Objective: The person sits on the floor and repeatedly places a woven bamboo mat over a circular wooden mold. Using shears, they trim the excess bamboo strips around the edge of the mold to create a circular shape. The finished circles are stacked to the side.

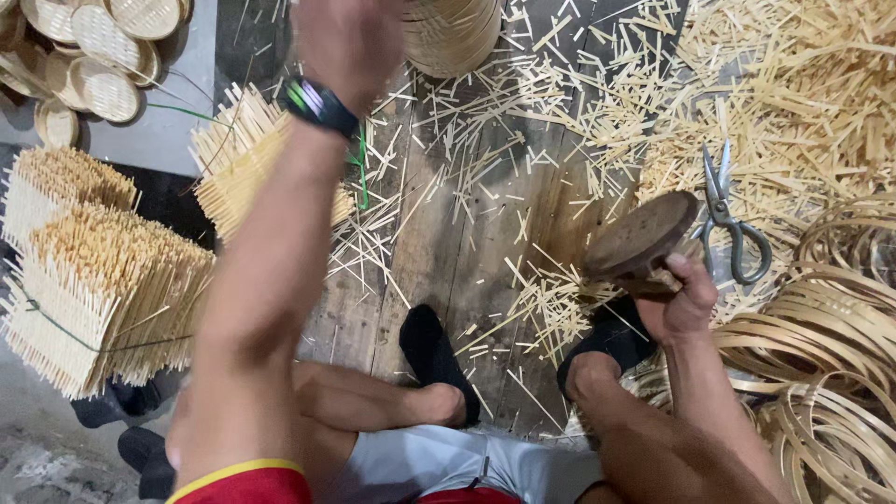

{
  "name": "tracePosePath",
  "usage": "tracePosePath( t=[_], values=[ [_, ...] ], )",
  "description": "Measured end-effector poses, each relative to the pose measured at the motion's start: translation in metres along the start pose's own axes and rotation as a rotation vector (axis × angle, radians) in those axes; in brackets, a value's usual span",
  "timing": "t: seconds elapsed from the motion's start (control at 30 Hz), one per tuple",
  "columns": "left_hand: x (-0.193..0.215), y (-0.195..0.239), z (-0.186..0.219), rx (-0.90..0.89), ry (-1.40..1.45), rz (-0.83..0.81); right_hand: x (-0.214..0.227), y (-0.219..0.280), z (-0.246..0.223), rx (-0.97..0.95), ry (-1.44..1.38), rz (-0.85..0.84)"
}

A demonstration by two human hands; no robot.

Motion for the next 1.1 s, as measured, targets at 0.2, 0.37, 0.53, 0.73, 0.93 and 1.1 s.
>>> tracePosePath(
  t=[0.2, 0.37, 0.53, 0.73, 0.93, 1.1],
  values=[
    [-0.092, 0.198, 0.169, 0.964, 0.675, -0.969, -0.007, -0.028, 0.033, -0.041, -0.010, -0.206],
    [-0.156, 0.287, 0.168, 1.490, 1.218, -0.385, 0.011, -0.040, 0.058, -0.072, 0.349, 0.094],
    [-0.129, 0.273, 0.106, 1.076, 0.462, -0.765, 0.003, -0.031, 0.069, -0.112, 0.835, 0.062],
    [-0.018, 0.289, -0.094, 0.672, -0.422, -0.727, 0.020, -0.014, 0.067, -0.178, 0.690, 0.144],
    [0.049, 0.321, -0.147, 0.670, -0.448, -0.849, 0.052, -0.005, 0.073, -0.194, 0.570, 0.167],
    [0.039, 0.291, -0.109, 0.655, -0.381, -0.850, 0.072, -0.006, 0.081, -0.224, 0.544, 0.207]
  ],
)
Point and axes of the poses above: each hand's wrist, its own y-axis away from the middle knuckle, its own x-axis out of the back of the hand, z = x × y, the point moved 2 cm from there along -y, towards the middle knuckle, and after that the axes turned 11 degrees about x, right-handed, at the moved point
